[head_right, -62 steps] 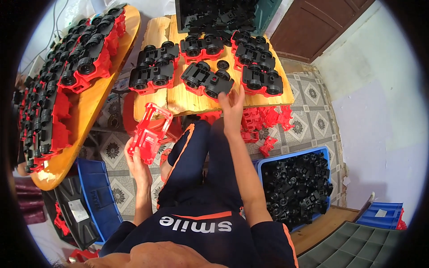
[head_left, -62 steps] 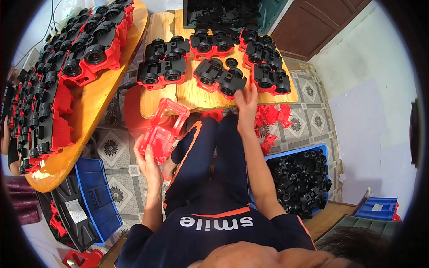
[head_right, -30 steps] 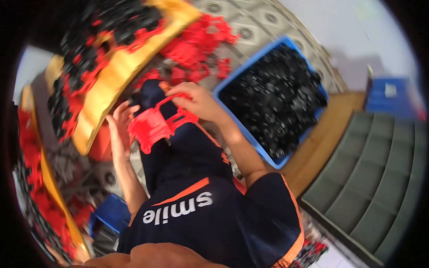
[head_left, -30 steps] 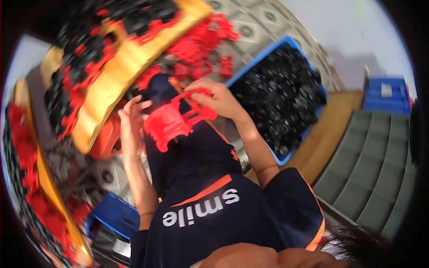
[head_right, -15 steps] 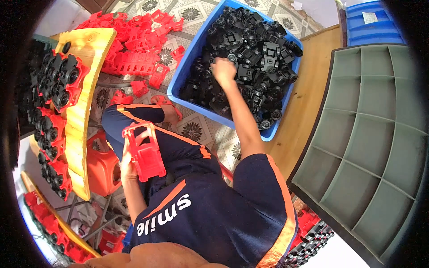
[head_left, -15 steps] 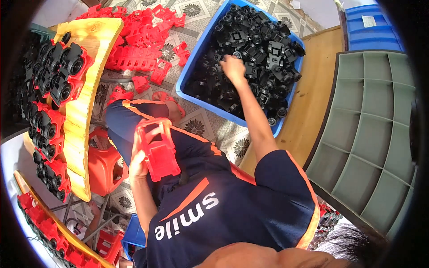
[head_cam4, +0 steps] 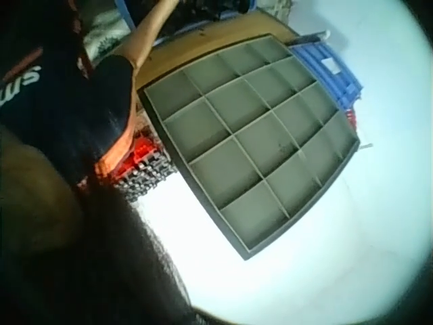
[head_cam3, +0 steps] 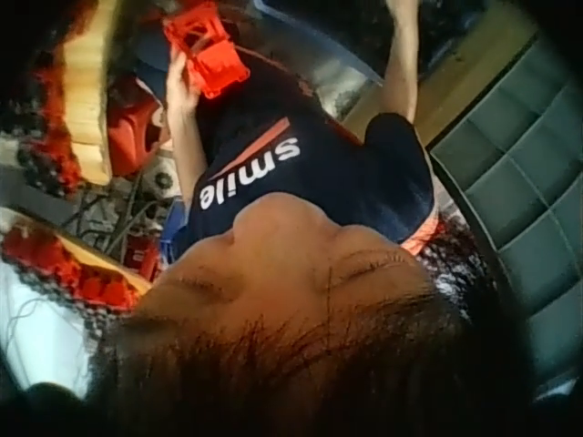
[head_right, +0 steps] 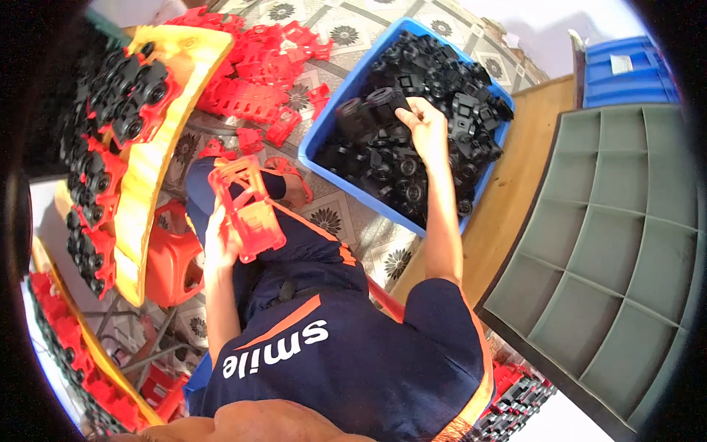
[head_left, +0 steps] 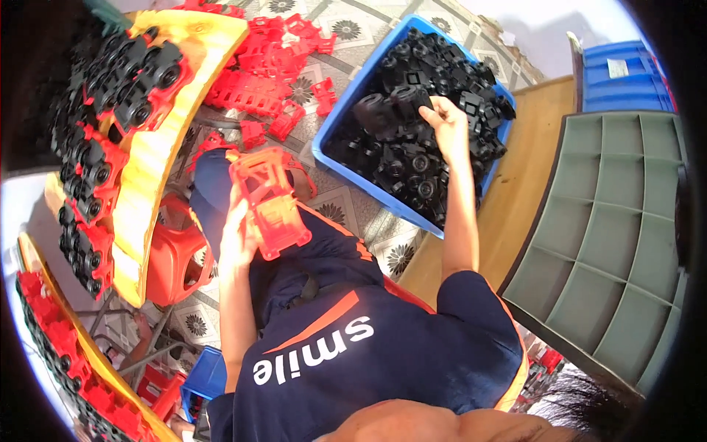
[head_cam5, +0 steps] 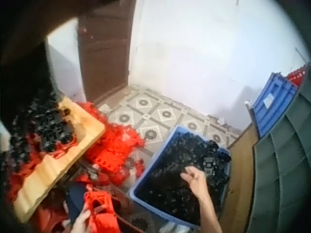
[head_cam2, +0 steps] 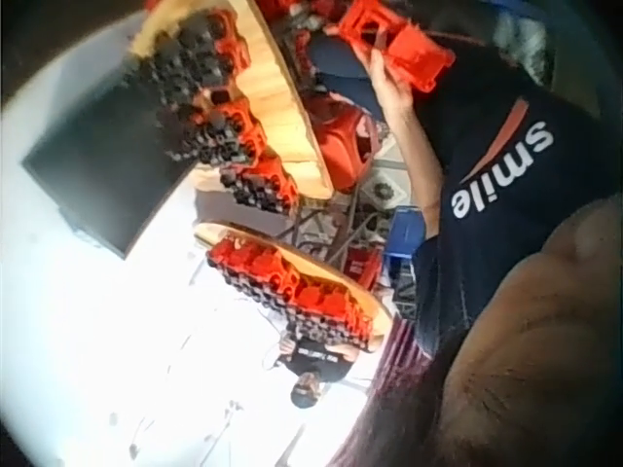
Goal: The person assembles toy cars by hand, attaching red toy car bodies to black wheel bases, then organizes the completed toy cars on a table.
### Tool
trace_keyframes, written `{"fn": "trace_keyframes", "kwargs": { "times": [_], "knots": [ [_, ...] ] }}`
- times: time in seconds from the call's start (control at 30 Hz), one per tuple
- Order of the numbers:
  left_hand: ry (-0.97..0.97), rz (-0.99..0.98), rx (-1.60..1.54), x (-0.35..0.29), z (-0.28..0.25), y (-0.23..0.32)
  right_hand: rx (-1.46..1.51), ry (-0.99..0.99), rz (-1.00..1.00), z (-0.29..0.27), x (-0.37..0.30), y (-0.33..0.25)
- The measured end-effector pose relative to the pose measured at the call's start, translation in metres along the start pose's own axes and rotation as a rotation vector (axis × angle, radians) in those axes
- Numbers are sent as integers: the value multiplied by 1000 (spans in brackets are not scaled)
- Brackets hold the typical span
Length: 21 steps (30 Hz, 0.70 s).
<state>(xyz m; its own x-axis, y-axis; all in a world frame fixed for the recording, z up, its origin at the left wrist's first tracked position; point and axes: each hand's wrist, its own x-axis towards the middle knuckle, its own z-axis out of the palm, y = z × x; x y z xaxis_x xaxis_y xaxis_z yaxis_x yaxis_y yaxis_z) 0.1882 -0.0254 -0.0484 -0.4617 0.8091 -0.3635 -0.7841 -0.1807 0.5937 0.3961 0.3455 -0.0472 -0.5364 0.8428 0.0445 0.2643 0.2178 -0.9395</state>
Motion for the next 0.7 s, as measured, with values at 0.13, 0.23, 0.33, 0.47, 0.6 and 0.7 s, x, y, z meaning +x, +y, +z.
{"fn": "trace_keyframes", "kwargs": {
  "times": [0.13,0.23,0.33,0.47,0.6,0.7],
  "knots": [
    [-107,20,58,9,15,6,158,-517,-1,37,-20,-117],
    [-71,-50,-117,0,-2,2,57,-747,-236,99,-36,-158],
    [-40,12,-268,-14,-16,1,-119,-487,-683,165,-54,-171],
    [-19,191,-238,-33,-25,14,-61,-363,-929,181,-76,-193],
    [54,344,-242,-49,-27,27,-330,-668,-1149,204,-112,-191],
    [113,412,-207,-52,-32,29,-399,-581,-1243,226,-123,-176]
  ]
}}
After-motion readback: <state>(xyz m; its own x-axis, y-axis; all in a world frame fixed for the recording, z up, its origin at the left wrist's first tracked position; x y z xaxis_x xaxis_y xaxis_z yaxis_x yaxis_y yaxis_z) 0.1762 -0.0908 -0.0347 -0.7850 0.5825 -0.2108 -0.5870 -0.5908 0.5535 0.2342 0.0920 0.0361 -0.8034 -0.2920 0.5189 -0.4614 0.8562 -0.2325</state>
